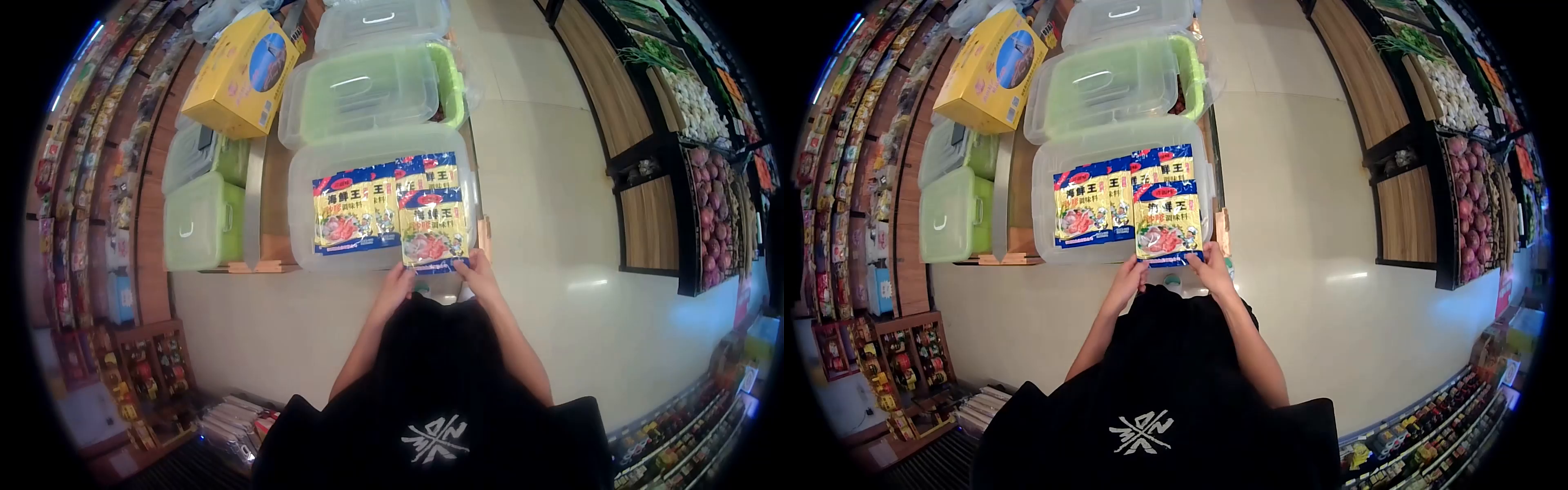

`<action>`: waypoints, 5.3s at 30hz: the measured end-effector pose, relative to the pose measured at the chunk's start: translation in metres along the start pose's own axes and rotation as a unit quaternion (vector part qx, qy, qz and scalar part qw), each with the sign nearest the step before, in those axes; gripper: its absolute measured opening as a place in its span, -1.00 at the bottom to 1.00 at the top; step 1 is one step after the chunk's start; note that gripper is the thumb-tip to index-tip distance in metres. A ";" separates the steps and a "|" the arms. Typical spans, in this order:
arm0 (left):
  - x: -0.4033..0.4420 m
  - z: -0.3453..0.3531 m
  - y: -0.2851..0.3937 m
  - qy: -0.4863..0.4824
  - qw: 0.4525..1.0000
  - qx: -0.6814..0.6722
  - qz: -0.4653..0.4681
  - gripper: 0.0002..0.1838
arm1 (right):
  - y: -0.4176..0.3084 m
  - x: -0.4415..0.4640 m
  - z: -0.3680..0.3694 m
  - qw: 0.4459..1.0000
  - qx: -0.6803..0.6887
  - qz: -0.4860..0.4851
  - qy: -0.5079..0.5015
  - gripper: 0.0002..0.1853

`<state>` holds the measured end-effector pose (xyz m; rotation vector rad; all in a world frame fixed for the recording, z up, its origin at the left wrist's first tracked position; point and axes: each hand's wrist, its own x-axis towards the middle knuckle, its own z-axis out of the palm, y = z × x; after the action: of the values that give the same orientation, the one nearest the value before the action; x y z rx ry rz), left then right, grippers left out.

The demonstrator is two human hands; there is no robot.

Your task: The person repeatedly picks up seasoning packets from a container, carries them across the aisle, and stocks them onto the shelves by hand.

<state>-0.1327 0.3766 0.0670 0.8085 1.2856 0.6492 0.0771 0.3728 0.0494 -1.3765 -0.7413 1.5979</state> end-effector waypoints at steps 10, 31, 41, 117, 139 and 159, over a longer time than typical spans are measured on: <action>-0.021 -0.032 -0.041 -0.191 0.976 -0.015 -0.108 -0.67 | 0.050 -0.091 0.014 0.997 0.022 0.068 -0.018 -0.64; -0.079 0.074 -0.053 -0.440 0.879 0.181 -0.037 -0.68 | 0.090 -0.283 0.012 0.959 0.144 -0.123 0.210 -0.64; -0.137 0.182 -0.096 -0.460 0.848 0.228 -0.130 -0.57 | 0.113 -0.387 -0.039 0.932 0.019 -0.168 0.320 -0.54; -0.492 0.900 -0.407 -0.792 0.412 0.432 -0.130 -0.73 | 0.239 -0.844 -0.524 0.351 0.556 -0.357 0.663 -0.78; -0.727 1.096 -0.530 -0.834 0.416 0.328 -0.153 -0.73 | 0.308 -1.061 -0.641 0.419 0.235 -0.224 0.848 -0.74; -0.958 1.262 -0.627 -0.949 0.103 0.281 -0.101 -0.41 | 0.301 -1.281 -0.740 0.153 0.310 -0.203 0.916 -0.72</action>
<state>0.9251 -0.9517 0.2068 1.0555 -1.1096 -1.2865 0.7321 -0.9779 0.2110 -1.0874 1.0072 -0.9250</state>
